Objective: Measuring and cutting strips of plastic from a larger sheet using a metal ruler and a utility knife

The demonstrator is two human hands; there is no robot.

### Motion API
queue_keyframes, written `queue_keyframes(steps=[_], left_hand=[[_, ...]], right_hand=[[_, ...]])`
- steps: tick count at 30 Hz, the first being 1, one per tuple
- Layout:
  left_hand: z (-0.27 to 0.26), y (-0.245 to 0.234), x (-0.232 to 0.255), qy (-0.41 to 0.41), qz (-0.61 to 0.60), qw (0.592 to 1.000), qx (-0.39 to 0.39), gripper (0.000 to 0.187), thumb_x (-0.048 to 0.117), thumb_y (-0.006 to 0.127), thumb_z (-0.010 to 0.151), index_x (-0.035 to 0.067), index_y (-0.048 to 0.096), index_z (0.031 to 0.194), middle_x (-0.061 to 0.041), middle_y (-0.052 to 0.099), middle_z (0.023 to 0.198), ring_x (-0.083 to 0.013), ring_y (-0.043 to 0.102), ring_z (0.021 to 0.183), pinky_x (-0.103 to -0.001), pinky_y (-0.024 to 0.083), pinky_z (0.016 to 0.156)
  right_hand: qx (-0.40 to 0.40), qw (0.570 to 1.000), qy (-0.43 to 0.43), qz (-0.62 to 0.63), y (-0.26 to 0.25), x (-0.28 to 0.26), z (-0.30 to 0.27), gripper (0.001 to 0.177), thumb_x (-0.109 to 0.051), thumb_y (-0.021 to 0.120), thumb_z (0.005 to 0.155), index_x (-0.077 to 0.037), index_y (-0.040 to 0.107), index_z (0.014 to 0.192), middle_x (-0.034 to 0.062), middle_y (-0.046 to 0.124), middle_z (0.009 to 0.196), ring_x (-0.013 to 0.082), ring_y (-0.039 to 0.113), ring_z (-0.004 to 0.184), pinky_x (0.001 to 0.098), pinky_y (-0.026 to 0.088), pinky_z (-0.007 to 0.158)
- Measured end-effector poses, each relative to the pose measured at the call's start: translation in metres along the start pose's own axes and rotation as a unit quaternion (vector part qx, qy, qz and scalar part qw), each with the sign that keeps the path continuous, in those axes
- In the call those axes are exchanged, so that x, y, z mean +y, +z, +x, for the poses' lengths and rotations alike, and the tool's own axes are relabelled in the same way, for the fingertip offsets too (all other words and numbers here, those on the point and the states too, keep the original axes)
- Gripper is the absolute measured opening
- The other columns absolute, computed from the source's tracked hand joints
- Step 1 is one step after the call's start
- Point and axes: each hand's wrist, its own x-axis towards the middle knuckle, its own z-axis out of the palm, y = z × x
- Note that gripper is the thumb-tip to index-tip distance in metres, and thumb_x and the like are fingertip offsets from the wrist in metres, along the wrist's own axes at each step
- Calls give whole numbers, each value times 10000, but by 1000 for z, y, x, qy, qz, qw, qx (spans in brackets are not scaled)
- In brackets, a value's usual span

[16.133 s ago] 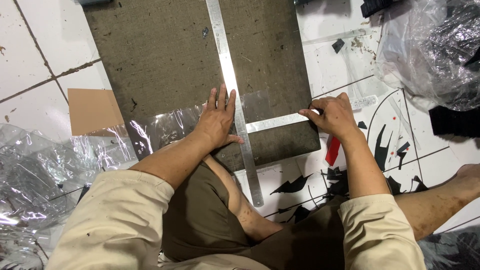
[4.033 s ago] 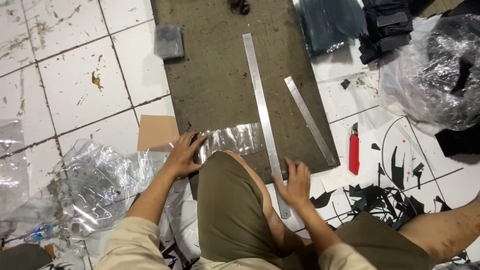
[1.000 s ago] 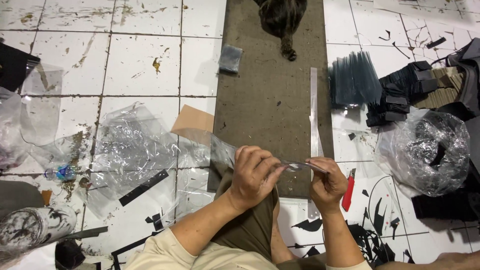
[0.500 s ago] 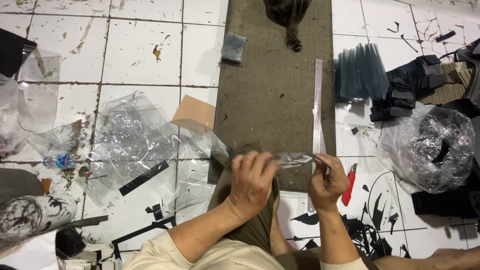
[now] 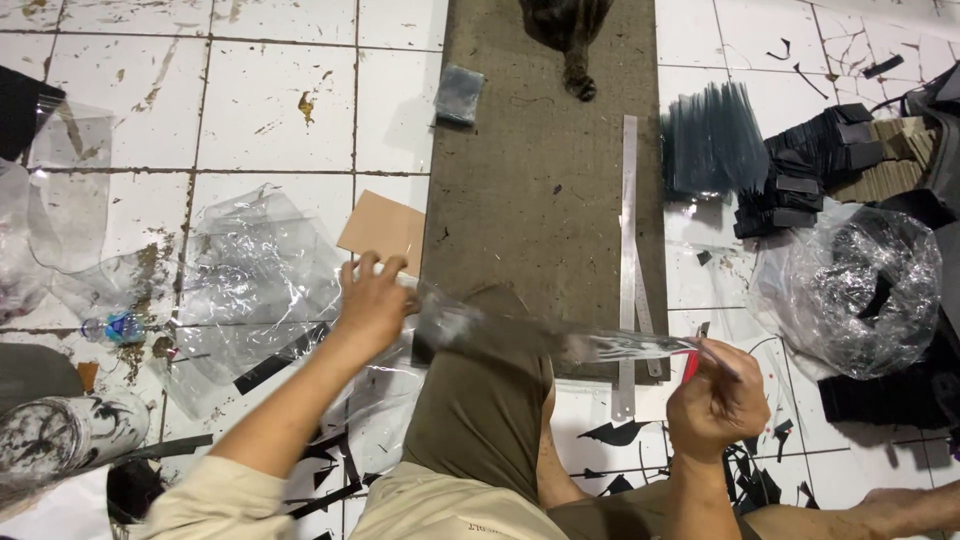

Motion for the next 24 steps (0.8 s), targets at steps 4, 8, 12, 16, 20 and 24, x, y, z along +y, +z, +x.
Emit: queue_keyframes(steps=[4, 8, 12, 16, 20, 24], left_hand=[[0, 51, -58, -28, 170, 982, -76, 204, 185, 644, 804, 150, 805, 926, -139, 403, 1592, -475, 273, 1518, -671, 173, 1206], [10, 52, -100, -63, 233, 969, -61, 223, 207, 603, 865, 124, 800, 928, -136, 504, 1464, -478, 348, 1443, -658, 197, 1188], [27, 36, -78, -11, 132, 991, -31, 263, 113, 695, 723, 128, 761, 977, -140, 436, 1543, -579, 270, 1479, -779, 151, 1169], [-5, -40, 81, 308, -277, 879, 235, 266, 88, 685, 885, 86, 703, 1151, -113, 663, 1223, -315, 581, 1214, -462, 486, 1043], [-26, -57, 172, 382, -308, 826, 276, 377, 222, 758, 921, 104, 620, 1251, -68, 611, 1163, -254, 552, 1153, -460, 424, 1086], [-26, -62, 198, 346, -334, 819, 313, 139, 90, 762, 890, 44, 736, 1019, -55, 640, 989, -239, 516, 983, -406, 385, 944]], right_hand=[[-18, 1000, 0, 21, -7, 1, 3, 286, 240, 504, 890, 40, 610, 1065, 168, 687, 1043, 206, 685, 913, 278, 588, 866], [14, 999, -2, -51, -19, 4, 4, 91, -3, 619, 1092, 88, 628, 1092, 143, 645, 918, 73, 361, 548, 230, 282, 517], [-6, 1000, -4, -29, -29, -7, 4, 50, 126, 594, 1057, 93, 594, 1094, 215, 660, 1020, 193, 599, 801, 276, 504, 722], [-6, 999, -4, -50, -29, -13, 1, 212, 253, 560, 942, 74, 622, 1037, 191, 688, 1001, 221, 630, 835, 305, 526, 790], [-16, 998, -2, -66, -32, -21, 3, 145, 183, 606, 974, 64, 620, 1057, 179, 696, 979, 205, 613, 800, 290, 491, 741], [-20, 996, -13, -89, -35, -18, -1, 151, 136, 648, 952, 24, 639, 1054, 161, 727, 984, 162, 643, 763, 240, 485, 638]])
